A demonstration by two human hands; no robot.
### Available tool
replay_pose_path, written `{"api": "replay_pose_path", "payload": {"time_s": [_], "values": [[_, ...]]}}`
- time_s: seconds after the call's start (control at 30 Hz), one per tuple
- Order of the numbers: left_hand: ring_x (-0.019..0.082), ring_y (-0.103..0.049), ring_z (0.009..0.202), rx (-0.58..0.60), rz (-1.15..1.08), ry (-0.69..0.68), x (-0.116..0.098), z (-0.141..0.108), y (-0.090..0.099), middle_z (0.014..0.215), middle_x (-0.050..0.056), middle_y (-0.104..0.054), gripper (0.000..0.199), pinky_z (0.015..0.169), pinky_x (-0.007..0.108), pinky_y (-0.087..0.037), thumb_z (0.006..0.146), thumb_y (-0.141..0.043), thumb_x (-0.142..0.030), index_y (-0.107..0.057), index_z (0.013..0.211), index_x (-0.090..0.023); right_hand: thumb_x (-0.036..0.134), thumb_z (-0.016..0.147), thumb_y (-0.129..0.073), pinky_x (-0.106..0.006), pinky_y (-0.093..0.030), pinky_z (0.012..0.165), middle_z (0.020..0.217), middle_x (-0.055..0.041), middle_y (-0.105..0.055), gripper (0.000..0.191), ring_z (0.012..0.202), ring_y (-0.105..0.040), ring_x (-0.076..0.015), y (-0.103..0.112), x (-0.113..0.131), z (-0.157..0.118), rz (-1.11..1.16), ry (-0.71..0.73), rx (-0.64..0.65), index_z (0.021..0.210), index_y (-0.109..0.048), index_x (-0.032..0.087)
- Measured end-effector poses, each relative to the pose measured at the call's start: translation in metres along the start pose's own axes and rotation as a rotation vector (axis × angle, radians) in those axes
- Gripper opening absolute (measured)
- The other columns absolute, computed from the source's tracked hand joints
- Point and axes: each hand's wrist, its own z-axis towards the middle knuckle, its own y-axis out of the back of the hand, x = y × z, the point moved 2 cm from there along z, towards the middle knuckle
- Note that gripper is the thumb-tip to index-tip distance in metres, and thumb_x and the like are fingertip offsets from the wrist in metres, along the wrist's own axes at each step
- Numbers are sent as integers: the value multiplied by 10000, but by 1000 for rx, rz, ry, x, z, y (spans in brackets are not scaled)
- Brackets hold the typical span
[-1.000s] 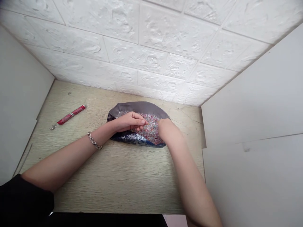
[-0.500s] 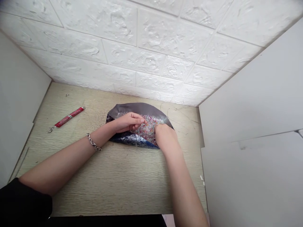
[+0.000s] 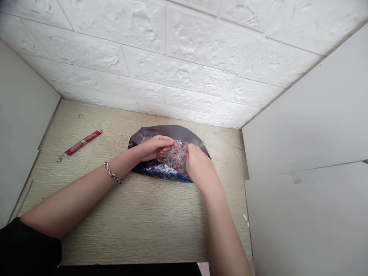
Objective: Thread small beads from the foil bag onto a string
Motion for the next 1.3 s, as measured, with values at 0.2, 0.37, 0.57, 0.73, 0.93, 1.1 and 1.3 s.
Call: {"api": "replay_pose_path", "payload": {"time_s": [0.2,0.37,0.57,0.73,0.93,1.1,1.3], "values": [[14,-133,356,3,29,47,0,0,1,431,-94,-178,176,357,177,-78,746,-538,-316,-557,726,-142,311,886,-263,-244,-325,563,683,-5,-501,209,619,-467,-129,8,-3,-2,274,34,-190,760,-380,192],[21,-123,363,30,109,49,0,-2,-1,430,-94,-173,199,358,187,-64,744,-537,-345,-568,751,-149,329,863,-336,-248,-346,572,631,5,-507,217,588,-470,-119,10,0,-4,483,51,-261,748,-456,190],[21,-156,378,92,222,22,3,-2,-1,437,-91,-203,276,380,196,-89,712,-570,-399,-606,818,-146,278,722,-568,-279,-441,698,801,-23,-619,139,737,-569,-134,4,3,-3,1041,-41,-235,824,-556,184],[21,-184,370,94,277,-6,3,-2,-1,421,-91,-255,329,381,199,-124,698,-577,-421,-625,857,-138,317,683,-622,-342,-446,805,866,-38,-645,197,822,-593,-164,-10,-8,6,1227,-117,-144,831,-626,187],[20,-174,369,97,289,-13,3,-2,-1,411,-96,-240,336,377,194,-121,703,-572,-419,-628,876,-136,337,703,-615,-375,-448,834,853,-38,-657,206,848,-601,-182,-19,-14,9,1285,-85,-117,852,-652,200],[20,-180,366,105,273,-14,3,-2,-2,392,-97,-249,318,378,188,-135,710,-568,-407,-628,858,-131,332,725,-587,-370,-456,831,854,-44,-664,212,832,-607,-178,-18,-11,8,1241,-94,-120,870,-651,192],[26,-184,369,106,299,-12,2,-3,-2,388,-95,-233,307,385,194,-157,711,-567,-402,-637,837,-131,293,737,-557,-357,-449,835,865,-46,-667,195,842,-601,-172,-12,-4,6,1110,-90,-129,862,-650,177]]}}
